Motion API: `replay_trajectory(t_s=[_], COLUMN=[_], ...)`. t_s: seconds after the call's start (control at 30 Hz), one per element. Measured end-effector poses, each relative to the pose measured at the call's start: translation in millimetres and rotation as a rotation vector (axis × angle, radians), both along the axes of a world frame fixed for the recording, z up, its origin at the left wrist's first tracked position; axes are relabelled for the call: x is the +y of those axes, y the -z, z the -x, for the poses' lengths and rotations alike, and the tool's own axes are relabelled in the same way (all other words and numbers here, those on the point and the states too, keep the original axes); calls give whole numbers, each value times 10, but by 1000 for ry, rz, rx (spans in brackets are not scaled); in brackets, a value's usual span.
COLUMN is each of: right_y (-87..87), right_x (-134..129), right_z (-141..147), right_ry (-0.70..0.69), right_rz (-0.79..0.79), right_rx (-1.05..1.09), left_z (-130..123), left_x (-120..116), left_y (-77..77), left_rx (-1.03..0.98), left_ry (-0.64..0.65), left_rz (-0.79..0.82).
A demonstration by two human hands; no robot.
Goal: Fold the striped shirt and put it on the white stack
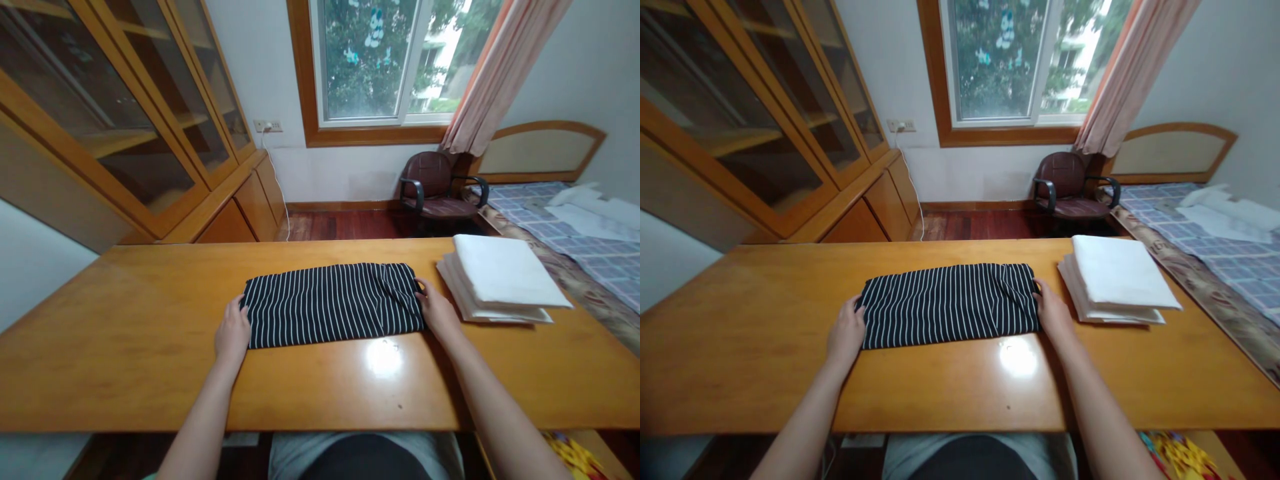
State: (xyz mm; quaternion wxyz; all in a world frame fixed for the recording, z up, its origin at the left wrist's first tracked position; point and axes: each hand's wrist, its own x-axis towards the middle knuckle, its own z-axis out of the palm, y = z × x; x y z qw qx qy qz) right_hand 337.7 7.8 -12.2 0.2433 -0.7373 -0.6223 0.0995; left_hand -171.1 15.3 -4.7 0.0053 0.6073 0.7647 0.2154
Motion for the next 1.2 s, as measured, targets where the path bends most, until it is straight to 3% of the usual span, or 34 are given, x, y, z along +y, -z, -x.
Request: replay_trajectory(t_s=[0.23, 0.4, 0.47, 0.6, 0.7, 0.93, 1.2], right_y=[40, -31, -92, -195, -187, -30, 23], right_x=[-8, -97, -185, -383, -475, -472, -503], right_z=[-88, -103, -114, -154, -200, -295, -300], right_ry=[0, -9, -94, -409, -540, -611, -470], right_rz=[-93, -174, -177, -76, -80, -219, -230], right_rx=[-24, 38, 73, 92, 75, -61, -213], left_z=[112, 151, 171, 210, 238, 412, 530], left_x=[117, -25, -148, -354, -390, -240, -131], left_y=[78, 13, -31, -90, -99, -26, -29], left_rx=[-4, 110, 152, 114, 101, 124, 149], left_ry=[83, 123, 225, 630, 767, 763, 664], left_rz=[-97, -295, -340, -251, -182, -123, -168])
